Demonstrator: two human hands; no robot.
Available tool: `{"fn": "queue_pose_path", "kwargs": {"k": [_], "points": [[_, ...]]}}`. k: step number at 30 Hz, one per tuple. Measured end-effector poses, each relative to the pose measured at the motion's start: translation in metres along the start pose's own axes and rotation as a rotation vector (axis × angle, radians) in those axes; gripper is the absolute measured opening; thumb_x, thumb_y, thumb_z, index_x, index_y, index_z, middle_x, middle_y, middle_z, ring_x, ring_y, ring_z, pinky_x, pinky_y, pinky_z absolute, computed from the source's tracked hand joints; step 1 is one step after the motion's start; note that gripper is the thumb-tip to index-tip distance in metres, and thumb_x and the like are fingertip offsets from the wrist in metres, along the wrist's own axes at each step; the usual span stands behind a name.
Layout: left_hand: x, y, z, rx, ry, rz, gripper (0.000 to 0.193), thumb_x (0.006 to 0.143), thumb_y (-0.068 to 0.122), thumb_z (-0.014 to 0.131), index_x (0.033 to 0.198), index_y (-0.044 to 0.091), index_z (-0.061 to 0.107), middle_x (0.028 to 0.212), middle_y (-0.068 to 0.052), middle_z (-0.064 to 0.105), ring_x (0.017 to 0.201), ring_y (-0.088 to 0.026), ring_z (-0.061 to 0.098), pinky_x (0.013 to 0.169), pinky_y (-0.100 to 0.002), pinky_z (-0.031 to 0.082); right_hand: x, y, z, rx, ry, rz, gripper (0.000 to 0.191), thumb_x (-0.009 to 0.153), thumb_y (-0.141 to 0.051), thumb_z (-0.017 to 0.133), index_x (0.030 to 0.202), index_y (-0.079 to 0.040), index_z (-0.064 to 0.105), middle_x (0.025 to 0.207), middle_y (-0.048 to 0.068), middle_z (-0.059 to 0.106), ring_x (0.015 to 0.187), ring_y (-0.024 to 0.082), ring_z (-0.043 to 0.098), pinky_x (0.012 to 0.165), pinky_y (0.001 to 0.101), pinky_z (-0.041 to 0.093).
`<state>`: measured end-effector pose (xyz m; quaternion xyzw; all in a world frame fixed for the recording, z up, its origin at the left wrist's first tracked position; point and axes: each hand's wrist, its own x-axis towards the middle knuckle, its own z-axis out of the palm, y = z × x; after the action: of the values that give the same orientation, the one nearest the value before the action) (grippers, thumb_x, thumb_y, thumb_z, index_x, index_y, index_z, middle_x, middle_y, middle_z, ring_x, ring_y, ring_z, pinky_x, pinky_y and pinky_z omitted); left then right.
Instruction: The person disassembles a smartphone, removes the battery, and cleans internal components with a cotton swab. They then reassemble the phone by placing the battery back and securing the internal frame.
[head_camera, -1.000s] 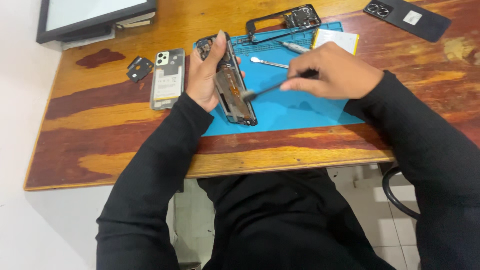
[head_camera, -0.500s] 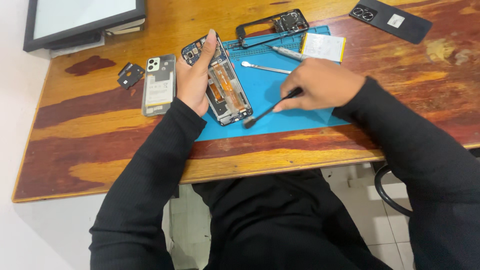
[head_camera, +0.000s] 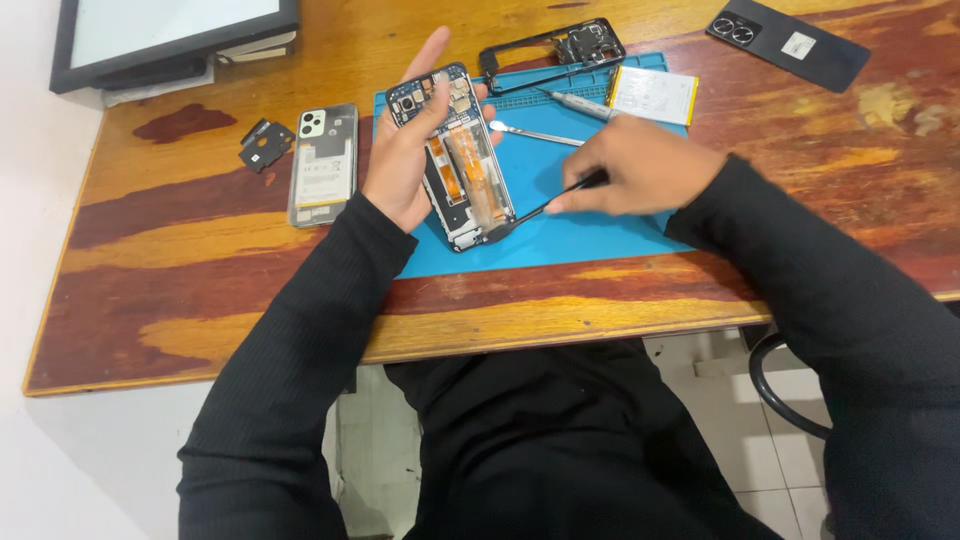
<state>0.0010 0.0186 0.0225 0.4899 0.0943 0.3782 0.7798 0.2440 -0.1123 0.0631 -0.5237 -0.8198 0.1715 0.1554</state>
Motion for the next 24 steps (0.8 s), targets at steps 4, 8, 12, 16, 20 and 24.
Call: {"fn": "queue_pose_path", "kwargs": {"k": [4, 8, 12, 16, 20, 24], "points": [[0.000, 0.003, 0.002, -0.074, -0.038, -0.052, 0.056, 0.109, 0.013, 0.052, 0.162, 0.019, 0.035, 0.123, -0.014, 0.063, 0.116, -0.025, 0.067, 0.106, -0.050, 0.060, 0.006, -0.018, 0.022, 0.000, 0.004, -0.028, 0.038, 0.088, -0.046, 0.074, 0.080, -0.009, 0.075, 0.063, 0.008, 0.068, 0.056, 0.027, 0.064, 0.055, 0.0391, 0.048], [-0.001, 0.006, -0.001, -0.231, -0.099, -0.072, 0.055, 0.103, 0.015, 0.047, 0.158, 0.014, 0.041, 0.121, -0.016, 0.063, 0.114, -0.028, 0.067, 0.104, -0.052, 0.059, 0.006, -0.016, 0.024, 0.024, -0.005, 0.001, 0.039, 0.089, -0.046, 0.074, 0.080, -0.008, 0.074, 0.061, 0.008, 0.066, 0.055, 0.026, 0.063, 0.054, 0.0386, 0.047], [0.000, 0.002, -0.007, -0.220, -0.095, -0.036, 0.053, 0.097, 0.015, 0.050, 0.150, 0.010, 0.047, 0.118, -0.016, 0.061, 0.110, -0.029, 0.066, 0.102, -0.053, 0.059, 0.003, 0.009, 0.001, 0.081, -0.032, 0.012, 0.037, 0.086, -0.040, 0.077, 0.074, -0.006, 0.073, 0.058, 0.007, 0.063, 0.052, 0.022, 0.059, 0.054, 0.0370, 0.046], [0.003, -0.005, -0.011, -0.087, -0.130, 0.061, 0.037, 0.095, 0.017, 0.053, 0.132, 0.012, 0.048, 0.111, -0.012, 0.058, 0.105, -0.025, 0.066, 0.096, -0.051, 0.060, 0.002, 0.015, -0.002, 0.109, -0.014, 0.020, 0.035, 0.086, -0.039, 0.077, 0.074, -0.006, 0.073, 0.058, 0.004, 0.063, 0.050, 0.018, 0.058, 0.052, 0.0343, 0.045], [0.006, -0.008, -0.017, 0.048, -0.150, 0.099, 0.023, 0.097, 0.016, 0.054, 0.118, 0.013, 0.043, 0.112, -0.011, 0.055, 0.106, -0.023, 0.065, 0.094, -0.049, 0.062, 0.002, -0.006, 0.013, 0.184, -0.081, -0.049, 0.036, 0.089, -0.040, 0.075, 0.076, -0.007, 0.073, 0.056, 0.005, 0.061, 0.048, 0.018, 0.056, 0.051, 0.0350, 0.043], [0.006, -0.005, -0.024, 0.433, -0.181, 0.232, 0.029, 0.101, 0.013, 0.061, 0.119, 0.013, 0.038, 0.115, -0.011, 0.052, 0.109, -0.025, 0.065, 0.099, -0.043, 0.058, 0.004, -0.019, 0.020, 0.157, -0.090, -0.106, 0.034, 0.088, -0.041, 0.074, 0.080, -0.008, 0.075, 0.055, 0.006, 0.061, 0.048, 0.019, 0.054, 0.049, 0.0367, 0.041]]}}
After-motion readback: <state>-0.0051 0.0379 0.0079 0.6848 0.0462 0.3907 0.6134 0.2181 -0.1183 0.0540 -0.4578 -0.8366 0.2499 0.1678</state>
